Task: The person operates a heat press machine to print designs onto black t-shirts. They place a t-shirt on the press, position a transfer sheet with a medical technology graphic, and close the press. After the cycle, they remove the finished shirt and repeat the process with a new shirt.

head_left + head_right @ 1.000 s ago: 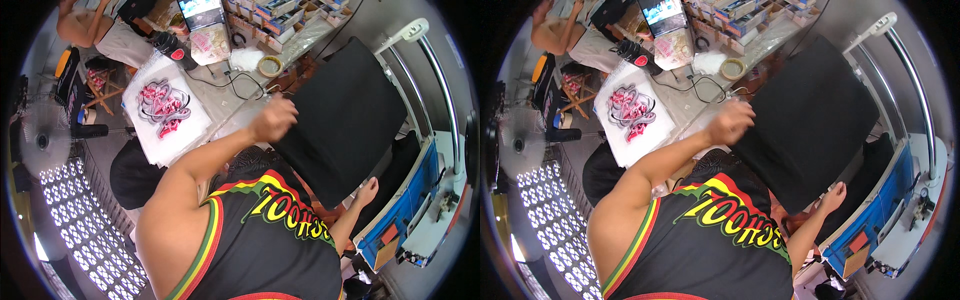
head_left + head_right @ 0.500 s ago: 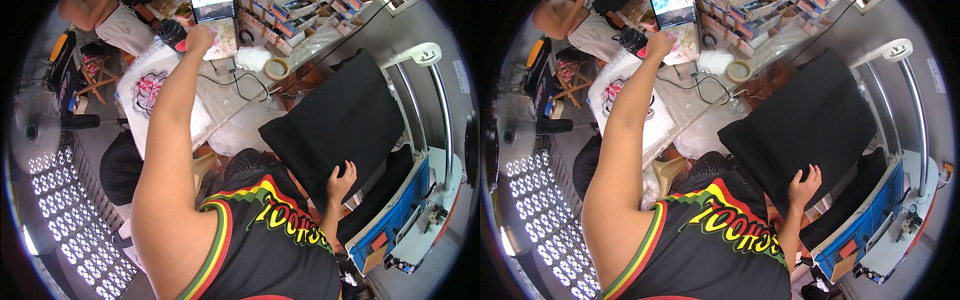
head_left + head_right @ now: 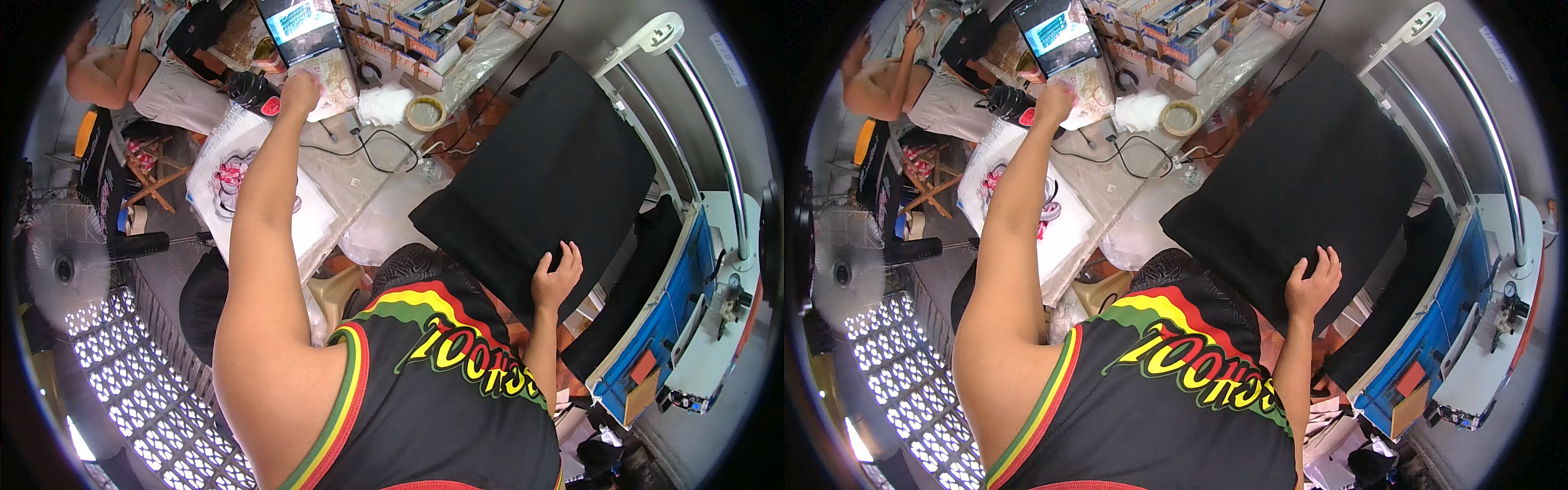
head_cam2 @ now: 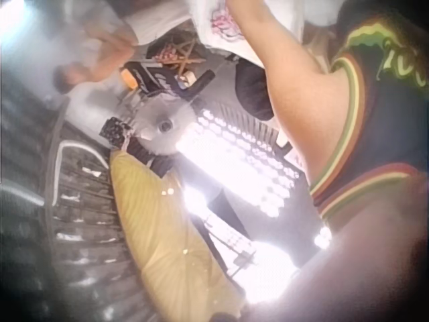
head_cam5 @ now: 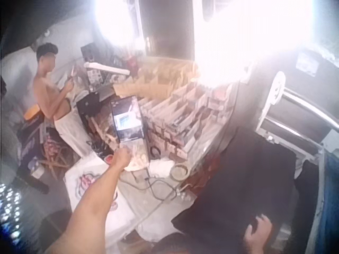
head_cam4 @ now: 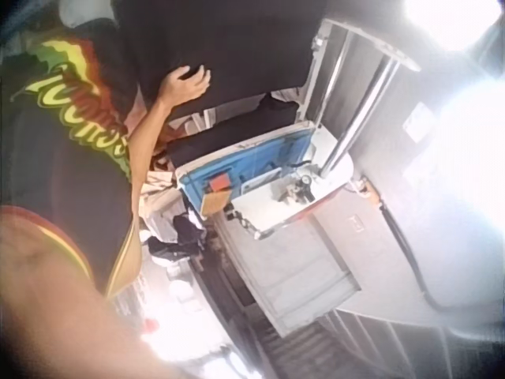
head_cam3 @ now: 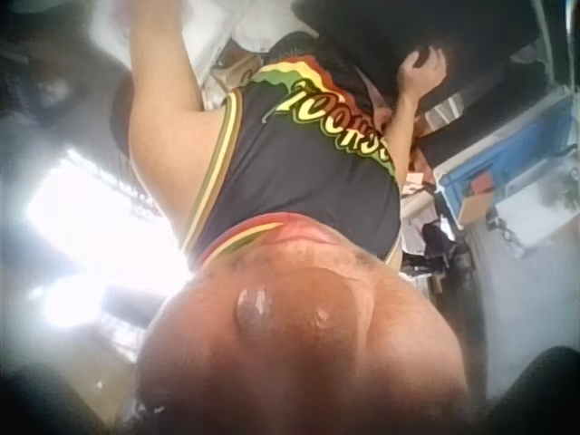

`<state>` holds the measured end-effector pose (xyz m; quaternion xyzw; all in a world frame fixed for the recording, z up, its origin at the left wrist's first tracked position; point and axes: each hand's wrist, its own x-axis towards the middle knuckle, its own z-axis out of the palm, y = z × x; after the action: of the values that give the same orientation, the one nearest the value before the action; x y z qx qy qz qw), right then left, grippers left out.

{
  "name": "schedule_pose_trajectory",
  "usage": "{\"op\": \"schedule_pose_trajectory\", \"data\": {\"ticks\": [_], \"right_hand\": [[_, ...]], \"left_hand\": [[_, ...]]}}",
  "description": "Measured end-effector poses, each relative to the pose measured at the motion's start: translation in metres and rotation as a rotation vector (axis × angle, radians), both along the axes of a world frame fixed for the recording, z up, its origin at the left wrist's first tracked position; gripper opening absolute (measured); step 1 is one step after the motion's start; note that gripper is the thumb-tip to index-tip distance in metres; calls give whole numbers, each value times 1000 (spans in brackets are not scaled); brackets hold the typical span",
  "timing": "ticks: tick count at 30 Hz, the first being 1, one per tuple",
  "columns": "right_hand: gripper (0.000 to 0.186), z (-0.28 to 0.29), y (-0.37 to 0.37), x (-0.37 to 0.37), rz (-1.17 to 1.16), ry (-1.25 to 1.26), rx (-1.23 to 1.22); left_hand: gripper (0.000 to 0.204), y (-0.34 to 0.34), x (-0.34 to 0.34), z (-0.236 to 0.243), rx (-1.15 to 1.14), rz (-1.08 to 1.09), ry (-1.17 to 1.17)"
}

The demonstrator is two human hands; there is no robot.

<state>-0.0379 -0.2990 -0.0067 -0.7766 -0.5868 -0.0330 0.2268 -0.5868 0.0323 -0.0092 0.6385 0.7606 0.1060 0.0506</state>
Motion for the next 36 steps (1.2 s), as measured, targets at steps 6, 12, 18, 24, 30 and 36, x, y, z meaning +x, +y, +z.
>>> {"op": "schedule_pose_trajectory", "data": {"ticks": [6,12,18,24,30,36], "right_hand": [[41,2,-1,0,4,10,-3],[40,5,0,-3,15,13,17],[39,2,-1,0,14,3,17],[39,3,-1,-2,17,14,31],[40,4,-2,-2,9,11,21],[40,5,-2,-1,15,12,21]], "left_hand": [[27,-3,7,-1,140,11,-5],[24,-15,15,17,229,4,7],[21,-12,0,17,139,98,-83],[24,-7,-7,31,101,237,-188],[27,-3,8,58,591,332,-330],[25,9,8,64,416,281,6]]}}
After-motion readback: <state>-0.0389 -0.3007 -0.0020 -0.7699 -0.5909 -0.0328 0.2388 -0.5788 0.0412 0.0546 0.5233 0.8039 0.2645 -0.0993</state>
